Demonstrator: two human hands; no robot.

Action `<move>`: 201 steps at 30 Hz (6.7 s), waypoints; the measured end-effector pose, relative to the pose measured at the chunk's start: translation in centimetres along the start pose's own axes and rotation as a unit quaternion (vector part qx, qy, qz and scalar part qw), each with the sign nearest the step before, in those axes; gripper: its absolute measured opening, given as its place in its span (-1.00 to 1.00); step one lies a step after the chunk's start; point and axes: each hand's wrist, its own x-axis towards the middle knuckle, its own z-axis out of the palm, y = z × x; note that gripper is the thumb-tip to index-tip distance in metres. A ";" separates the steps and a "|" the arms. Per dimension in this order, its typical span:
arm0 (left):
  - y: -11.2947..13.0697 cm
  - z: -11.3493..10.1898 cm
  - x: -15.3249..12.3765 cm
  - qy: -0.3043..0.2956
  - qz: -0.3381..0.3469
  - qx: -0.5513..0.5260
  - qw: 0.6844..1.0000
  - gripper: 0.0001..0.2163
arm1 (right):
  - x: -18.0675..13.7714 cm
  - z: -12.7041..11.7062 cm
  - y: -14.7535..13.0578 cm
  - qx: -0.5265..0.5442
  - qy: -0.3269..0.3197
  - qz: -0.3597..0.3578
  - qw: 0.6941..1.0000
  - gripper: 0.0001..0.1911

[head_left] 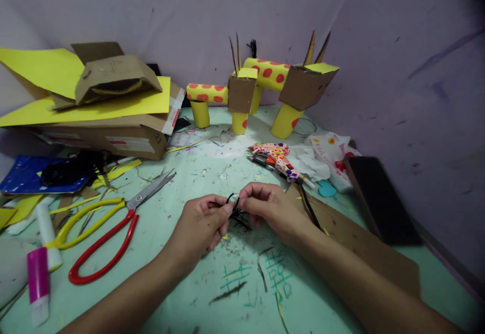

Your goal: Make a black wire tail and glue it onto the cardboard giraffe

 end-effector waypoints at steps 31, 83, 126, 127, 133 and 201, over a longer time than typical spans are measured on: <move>0.1 0.1 -0.1 0.023 -0.002 -0.009 1.000 -0.81 | -0.2 0.7 -0.3 -0.070 0.008 0.037 0.997 -0.86; 0.0 0.3 0.0 0.051 -0.002 -0.014 0.999 -0.90 | -0.1 0.6 0.3 -0.087 -0.008 0.014 0.996 -0.82; -0.1 0.4 0.0 0.053 0.001 0.000 0.999 -0.85 | -0.4 1.1 0.7 0.047 -0.087 0.085 0.991 -0.89; -0.1 0.4 0.0 0.053 0.000 -0.002 0.999 -0.85 | -0.4 1.0 0.8 0.046 -0.086 0.083 0.992 -0.89; -0.2 0.5 0.1 0.056 0.009 -0.016 0.998 -0.86 | -0.3 0.9 1.1 0.059 -0.097 0.053 0.992 -0.90; -0.5 0.6 0.1 0.063 0.022 -0.006 0.998 -0.84 | -0.4 0.6 0.3 0.140 -0.096 0.120 0.978 -0.78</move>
